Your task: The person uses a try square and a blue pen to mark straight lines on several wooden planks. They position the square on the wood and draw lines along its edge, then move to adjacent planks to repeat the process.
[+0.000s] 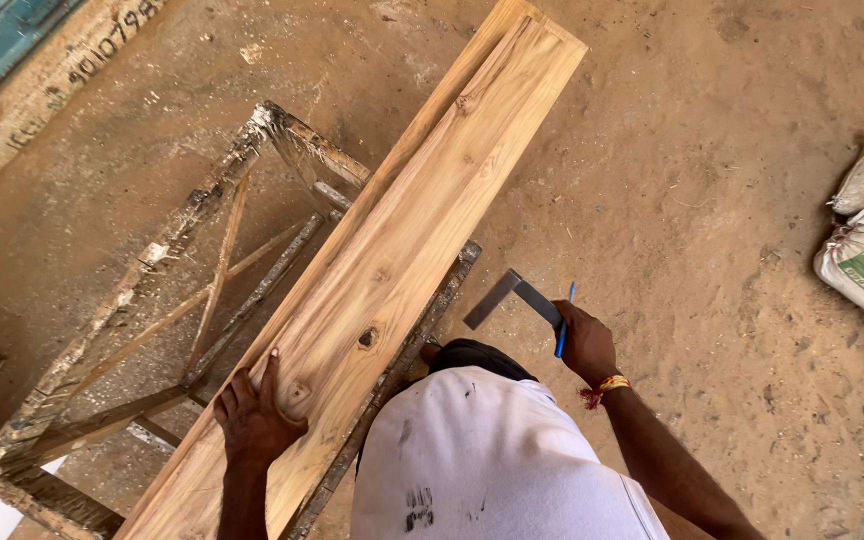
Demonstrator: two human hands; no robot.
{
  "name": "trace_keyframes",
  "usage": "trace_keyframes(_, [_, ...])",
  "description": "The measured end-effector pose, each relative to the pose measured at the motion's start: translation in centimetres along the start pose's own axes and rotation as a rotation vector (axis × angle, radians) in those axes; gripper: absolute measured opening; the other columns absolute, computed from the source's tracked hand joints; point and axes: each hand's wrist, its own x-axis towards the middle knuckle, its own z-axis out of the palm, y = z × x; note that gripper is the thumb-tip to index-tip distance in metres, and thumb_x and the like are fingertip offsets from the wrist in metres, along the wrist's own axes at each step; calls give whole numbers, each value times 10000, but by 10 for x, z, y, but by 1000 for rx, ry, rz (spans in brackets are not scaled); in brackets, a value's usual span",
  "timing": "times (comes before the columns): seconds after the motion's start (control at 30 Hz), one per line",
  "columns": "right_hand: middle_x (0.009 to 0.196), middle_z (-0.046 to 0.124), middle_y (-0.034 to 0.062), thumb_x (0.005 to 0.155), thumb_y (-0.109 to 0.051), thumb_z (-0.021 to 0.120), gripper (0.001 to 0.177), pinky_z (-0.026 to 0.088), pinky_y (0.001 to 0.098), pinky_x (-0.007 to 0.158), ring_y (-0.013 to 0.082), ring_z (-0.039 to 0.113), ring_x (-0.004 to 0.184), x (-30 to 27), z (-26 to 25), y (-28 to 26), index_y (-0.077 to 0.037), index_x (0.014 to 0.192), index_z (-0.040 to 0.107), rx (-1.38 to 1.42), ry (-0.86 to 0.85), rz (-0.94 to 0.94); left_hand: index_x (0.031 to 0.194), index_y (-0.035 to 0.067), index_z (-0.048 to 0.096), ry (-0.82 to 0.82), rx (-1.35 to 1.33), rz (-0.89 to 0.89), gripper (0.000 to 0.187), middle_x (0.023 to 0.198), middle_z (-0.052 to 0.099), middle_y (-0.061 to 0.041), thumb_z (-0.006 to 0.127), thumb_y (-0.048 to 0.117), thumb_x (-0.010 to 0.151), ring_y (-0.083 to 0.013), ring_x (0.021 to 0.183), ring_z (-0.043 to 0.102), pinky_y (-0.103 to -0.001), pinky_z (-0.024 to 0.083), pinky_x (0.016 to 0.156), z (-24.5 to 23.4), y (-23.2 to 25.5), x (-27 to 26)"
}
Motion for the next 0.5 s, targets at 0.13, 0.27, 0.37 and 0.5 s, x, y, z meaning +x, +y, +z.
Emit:
trace_keyframes(0.13, [945,731,134,889,-133,649,319,562,498,701,391,707,840,27,-22,-26,-183,1204,648,-4,12,-140,1546,182,364,239,-164,113,1182,1611,204,-211,901,538,555,-456,1480,224,-636,184,1173,0,14,2])
trace_keyframes(0.27, [977,749,105,848,-100,663,350,583,462,702,353,726,846,71,-42,-61,-199,1184,668,62,-21,-365,1440,134,598,339,-804,313,586,1542,544,-149,645,473,964,-338,1398,543,-494,435,1174,5,62,19])
trace_keyframes(0.37, [974,743,118,769,-112,718,401,583,456,696,349,720,814,119,-57,-80,-179,1163,674,138,-92,-609,1400,103,631,-86,-1464,164,510,1307,736,-118,548,426,1013,-264,1201,681,-440,506,1049,1,134,42])
trace_keyframes(0.5, [967,758,81,789,-127,759,350,586,441,713,327,732,832,194,-67,-75,-201,1127,700,189,-199,-876,1343,2,628,-415,-2081,329,489,1209,711,-181,611,374,1026,-283,1041,683,-458,562,925,-11,225,65])
